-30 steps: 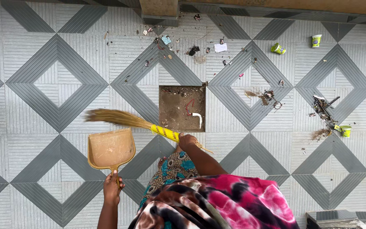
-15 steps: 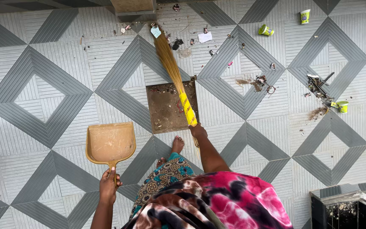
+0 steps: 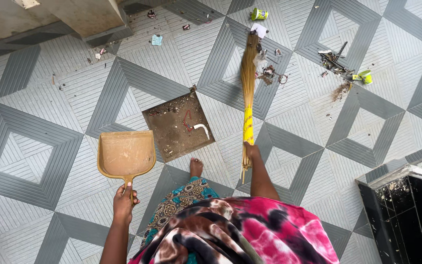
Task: The person sweeps debris across a tiled floor using a broom, then places a dustpan inside a floor opening and sweeps the debris into the dustpan.
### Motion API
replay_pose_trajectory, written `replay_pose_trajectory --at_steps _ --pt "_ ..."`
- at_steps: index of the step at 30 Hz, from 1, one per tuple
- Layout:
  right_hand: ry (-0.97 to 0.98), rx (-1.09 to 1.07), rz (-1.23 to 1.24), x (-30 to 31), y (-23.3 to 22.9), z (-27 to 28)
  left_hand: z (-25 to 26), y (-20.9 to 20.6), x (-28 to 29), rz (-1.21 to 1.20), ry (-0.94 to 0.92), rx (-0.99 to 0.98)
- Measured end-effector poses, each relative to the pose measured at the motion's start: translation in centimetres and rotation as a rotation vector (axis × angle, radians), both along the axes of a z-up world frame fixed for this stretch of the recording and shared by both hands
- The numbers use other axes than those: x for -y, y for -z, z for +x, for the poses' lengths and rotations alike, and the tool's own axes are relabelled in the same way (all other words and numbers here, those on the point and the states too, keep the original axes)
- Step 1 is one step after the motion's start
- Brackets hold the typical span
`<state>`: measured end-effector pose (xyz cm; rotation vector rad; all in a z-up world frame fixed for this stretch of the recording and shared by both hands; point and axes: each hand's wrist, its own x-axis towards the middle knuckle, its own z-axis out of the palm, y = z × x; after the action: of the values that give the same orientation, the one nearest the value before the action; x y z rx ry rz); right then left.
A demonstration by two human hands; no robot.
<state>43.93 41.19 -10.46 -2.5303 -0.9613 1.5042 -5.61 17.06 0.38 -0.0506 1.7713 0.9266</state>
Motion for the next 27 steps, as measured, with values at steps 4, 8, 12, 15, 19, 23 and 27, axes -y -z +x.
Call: replay_pose_trajectory --at_steps 4,8,12,15,19,23,27 --pt "0.506 -0.472 0.063 2.0 -2.3 5.2 1.1 0.0 -2.5 0.022 0.043 0.007" --pt "0.573 -0.488 0.092 7.0 -8.0 7.8 1.9 0.3 -4.7 0.068 0.076 0.049" --pt "0.548 -0.412 0.125 10.2 -10.2 6.7 1.0 0.2 -6.1 0.078 0.145 0.090" --pt "0.625 -0.496 0.126 13.0 -10.8 4.6 0.4 0.8 -8.5 0.095 0.193 0.097" --pt "0.598 -0.498 0.152 15.8 -11.2 -0.3 -2.7 0.7 -10.3 0.113 0.282 0.120" --pt "0.393 -0.298 0.143 19.2 -12.9 -5.5 -6.9 0.0 -11.0 0.140 0.292 0.168" --pt "-0.031 0.023 0.014 21.5 -15.0 -10.4 -11.5 -0.9 -11.3 0.124 0.275 0.152"
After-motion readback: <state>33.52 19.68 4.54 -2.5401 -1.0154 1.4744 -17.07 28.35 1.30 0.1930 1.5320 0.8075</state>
